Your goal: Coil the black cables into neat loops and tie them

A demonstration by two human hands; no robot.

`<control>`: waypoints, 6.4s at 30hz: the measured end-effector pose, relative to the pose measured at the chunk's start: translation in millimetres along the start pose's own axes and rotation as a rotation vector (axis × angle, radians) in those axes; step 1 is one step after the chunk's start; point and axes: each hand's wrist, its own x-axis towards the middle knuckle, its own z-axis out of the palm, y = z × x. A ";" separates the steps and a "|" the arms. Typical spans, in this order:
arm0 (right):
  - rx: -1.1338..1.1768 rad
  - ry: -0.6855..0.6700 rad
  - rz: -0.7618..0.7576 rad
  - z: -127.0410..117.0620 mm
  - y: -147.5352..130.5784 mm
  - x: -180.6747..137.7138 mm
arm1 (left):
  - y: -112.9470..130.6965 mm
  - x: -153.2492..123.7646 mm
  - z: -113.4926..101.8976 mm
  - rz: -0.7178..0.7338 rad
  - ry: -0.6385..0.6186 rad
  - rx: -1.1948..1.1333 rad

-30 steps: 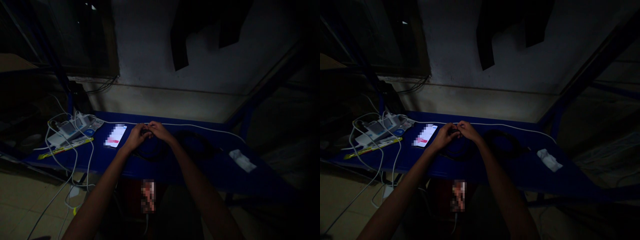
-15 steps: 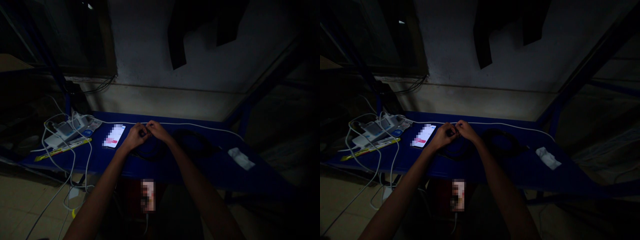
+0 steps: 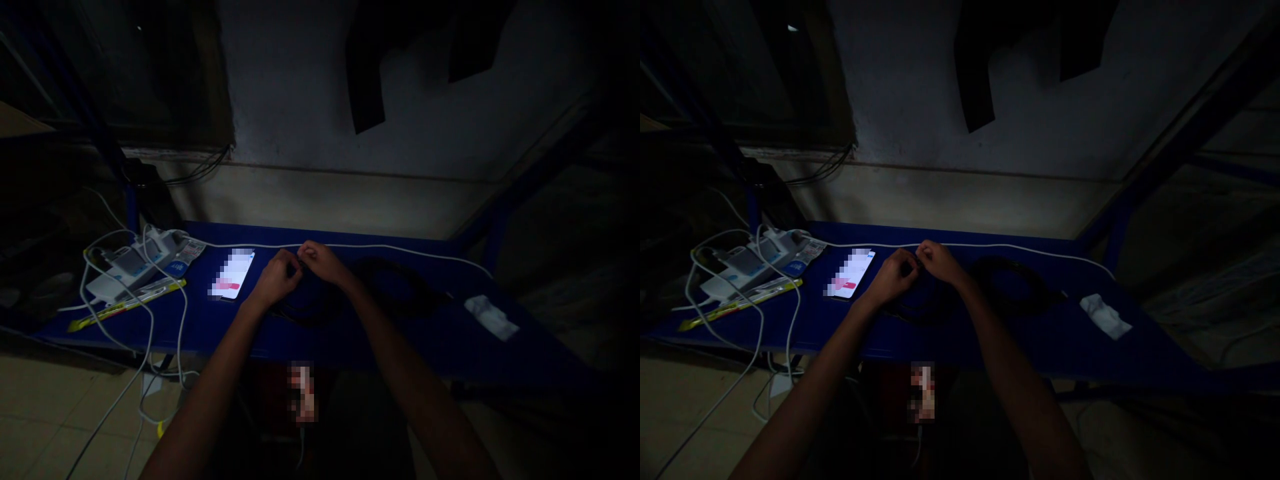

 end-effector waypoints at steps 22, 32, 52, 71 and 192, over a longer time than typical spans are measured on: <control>0.134 -0.148 0.101 -15.4 7.8 -1.2 | -2.6 0.8 1.9 -0.188 0.071 -0.182; 0.159 -0.125 0.144 -13.9 6.2 -1.2 | 0.8 0.9 -2.2 -0.193 0.142 -0.178; 0.176 -0.062 0.207 -13.9 3.5 -1.5 | -19.9 25.7 -2.0 -0.336 0.069 -0.380; 0.126 -0.158 0.056 -12.6 1.9 -2.6 | -12.3 21.7 -1.9 -0.435 0.144 -0.410; -0.136 -0.076 -0.146 -0.9 -2.3 0.4 | -3.9 15.7 -24.6 -0.136 0.119 0.004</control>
